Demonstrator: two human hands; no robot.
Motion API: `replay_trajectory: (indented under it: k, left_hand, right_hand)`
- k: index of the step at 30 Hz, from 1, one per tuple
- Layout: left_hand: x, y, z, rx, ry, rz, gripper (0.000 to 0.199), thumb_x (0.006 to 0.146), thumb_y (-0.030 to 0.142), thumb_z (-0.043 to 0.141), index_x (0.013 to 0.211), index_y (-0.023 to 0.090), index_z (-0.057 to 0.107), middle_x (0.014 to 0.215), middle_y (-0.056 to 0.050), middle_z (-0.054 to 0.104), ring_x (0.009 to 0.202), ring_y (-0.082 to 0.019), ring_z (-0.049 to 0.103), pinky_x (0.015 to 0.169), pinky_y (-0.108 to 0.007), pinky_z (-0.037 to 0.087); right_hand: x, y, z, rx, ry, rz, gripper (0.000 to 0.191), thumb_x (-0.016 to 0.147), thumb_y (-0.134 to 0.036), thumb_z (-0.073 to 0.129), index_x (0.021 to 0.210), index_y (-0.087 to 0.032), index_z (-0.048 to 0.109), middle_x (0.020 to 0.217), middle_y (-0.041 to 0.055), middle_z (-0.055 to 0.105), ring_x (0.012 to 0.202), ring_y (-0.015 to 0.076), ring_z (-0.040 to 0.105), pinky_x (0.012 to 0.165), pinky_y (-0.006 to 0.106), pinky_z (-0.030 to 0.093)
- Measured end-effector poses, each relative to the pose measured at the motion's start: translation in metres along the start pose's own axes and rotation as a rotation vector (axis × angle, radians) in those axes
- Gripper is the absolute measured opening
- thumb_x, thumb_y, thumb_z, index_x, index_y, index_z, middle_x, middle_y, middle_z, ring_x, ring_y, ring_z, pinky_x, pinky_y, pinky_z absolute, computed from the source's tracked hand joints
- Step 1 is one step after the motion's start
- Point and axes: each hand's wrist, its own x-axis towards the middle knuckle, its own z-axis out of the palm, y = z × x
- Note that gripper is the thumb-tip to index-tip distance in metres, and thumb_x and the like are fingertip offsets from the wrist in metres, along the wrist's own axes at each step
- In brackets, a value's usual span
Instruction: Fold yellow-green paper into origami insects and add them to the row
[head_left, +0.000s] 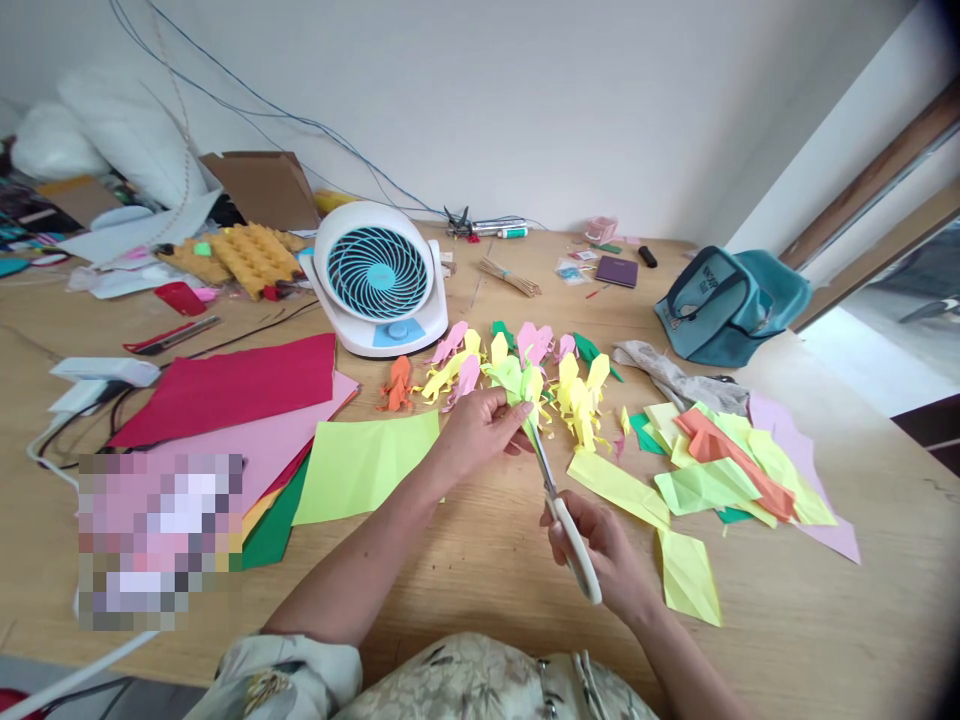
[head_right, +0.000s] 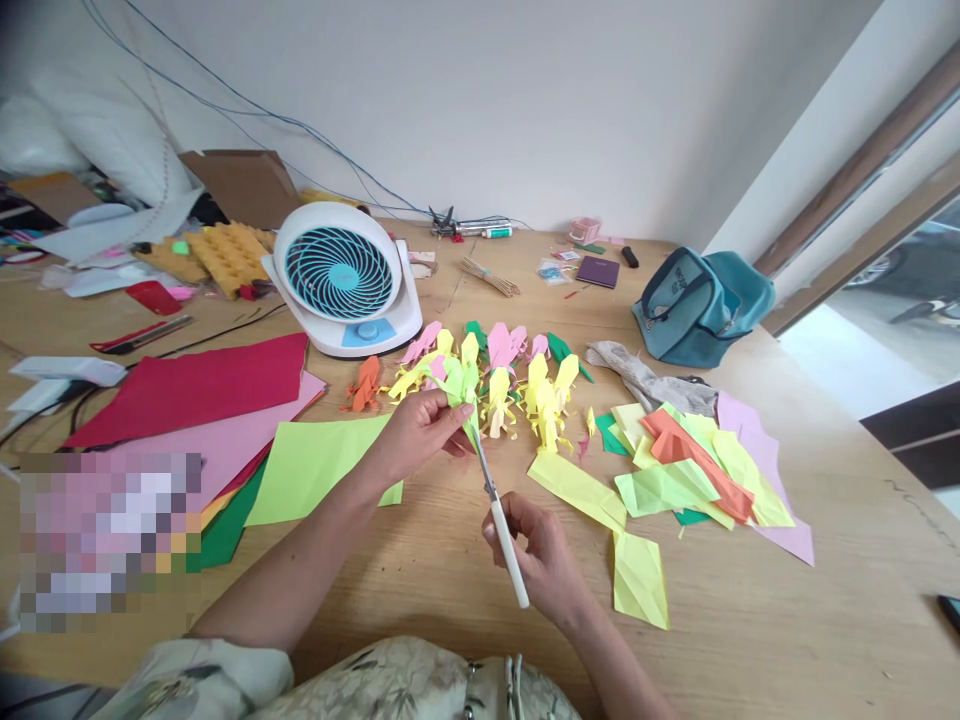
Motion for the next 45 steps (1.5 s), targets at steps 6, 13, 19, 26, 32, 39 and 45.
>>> replay_trajectory:
  k: [6, 13, 19, 26, 32, 39, 45]
  left_hand:
    - [-0.0001, 0.0002, -0.0005, -0.003, -0.019, -0.004, 0.036, 0.082, 0.049, 0.070, 0.083, 0.014, 0.061, 0.078, -0.007, 0.074, 0.061, -0.017, 0.073, 0.052, -0.020, 0.058]
    - [0.0020, -0.0022, -0.0022, -0.002, -0.052, -0.002, 0.034, 0.085, 0.048, 0.066, 0.082, 0.014, 0.058, 0.077, -0.007, 0.074, 0.062, -0.017, 0.074, 0.051, -0.019, 0.057]
    - [0.0005, 0.0010, 0.0003, 0.011, -0.065, -0.012, 0.032, 0.086, 0.044, 0.066, 0.079, 0.014, 0.058, 0.077, -0.007, 0.074, 0.064, -0.018, 0.074, 0.051, -0.019, 0.057]
    - [-0.0022, 0.0034, -0.0004, 0.030, -0.117, 0.006, 0.038, 0.086, 0.051, 0.064, 0.079, 0.015, 0.055, 0.074, -0.006, 0.073, 0.063, -0.016, 0.074, 0.051, -0.018, 0.056]
    - [-0.0023, 0.0002, 0.0000, 0.081, -0.113, 0.084, 0.052, 0.091, 0.063, 0.046, 0.075, 0.015, 0.055, 0.067, -0.007, 0.070, 0.059, -0.016, 0.071, 0.050, -0.020, 0.055]
    - [-0.0003, -0.0005, -0.0021, 0.081, -0.116, 0.105, 0.052, 0.093, 0.061, 0.045, 0.067, 0.016, 0.051, 0.061, -0.005, 0.067, 0.050, -0.012, 0.065, 0.051, -0.021, 0.053]
    - [-0.0001, -0.0009, -0.0008, 0.047, -0.164, 0.089, 0.053, 0.091, 0.063, 0.046, 0.068, 0.016, 0.051, 0.062, -0.004, 0.066, 0.052, -0.013, 0.066, 0.052, -0.022, 0.055]
  right_hand:
    - [-0.0022, 0.0010, 0.0006, 0.019, 0.005, 0.017, 0.039, 0.089, -0.055, 0.057, 0.076, -0.018, 0.054, 0.058, -0.0045, 0.043, 0.053, 0.0099, 0.038, 0.049, 0.024, 0.028]
    - [-0.0015, 0.0023, -0.0001, -0.004, 0.017, 0.009, 0.036, 0.089, -0.052, 0.059, 0.076, -0.018, 0.054, 0.057, -0.0047, 0.044, 0.053, 0.0099, 0.037, 0.050, 0.024, 0.028]
    - [-0.0012, 0.0050, 0.0008, 0.021, 0.015, 0.002, 0.036, 0.089, -0.053, 0.058, 0.079, -0.018, 0.056, 0.060, -0.0039, 0.045, 0.056, 0.0110, 0.042, 0.052, 0.024, 0.032]
    - [-0.0015, 0.0045, 0.0003, 0.042, 0.028, 0.015, 0.037, 0.086, -0.053, 0.063, 0.074, -0.019, 0.054, 0.058, -0.0043, 0.044, 0.054, 0.0104, 0.039, 0.050, 0.024, 0.030]
    - [-0.0014, -0.0007, 0.0001, 0.051, 0.042, 0.020, 0.036, 0.086, -0.050, 0.064, 0.073, -0.019, 0.052, 0.057, -0.0044, 0.045, 0.054, 0.0098, 0.037, 0.050, 0.023, 0.029]
    - [-0.0015, 0.0012, 0.0011, 0.041, 0.044, -0.002, 0.036, 0.088, -0.052, 0.059, 0.077, -0.018, 0.056, 0.058, -0.0040, 0.045, 0.055, 0.0105, 0.039, 0.052, 0.024, 0.031]
    - [-0.0015, -0.0014, 0.0018, 0.044, 0.050, -0.012, 0.039, 0.088, -0.056, 0.058, 0.077, -0.018, 0.055, 0.059, -0.0036, 0.045, 0.056, 0.0110, 0.039, 0.052, 0.024, 0.031]
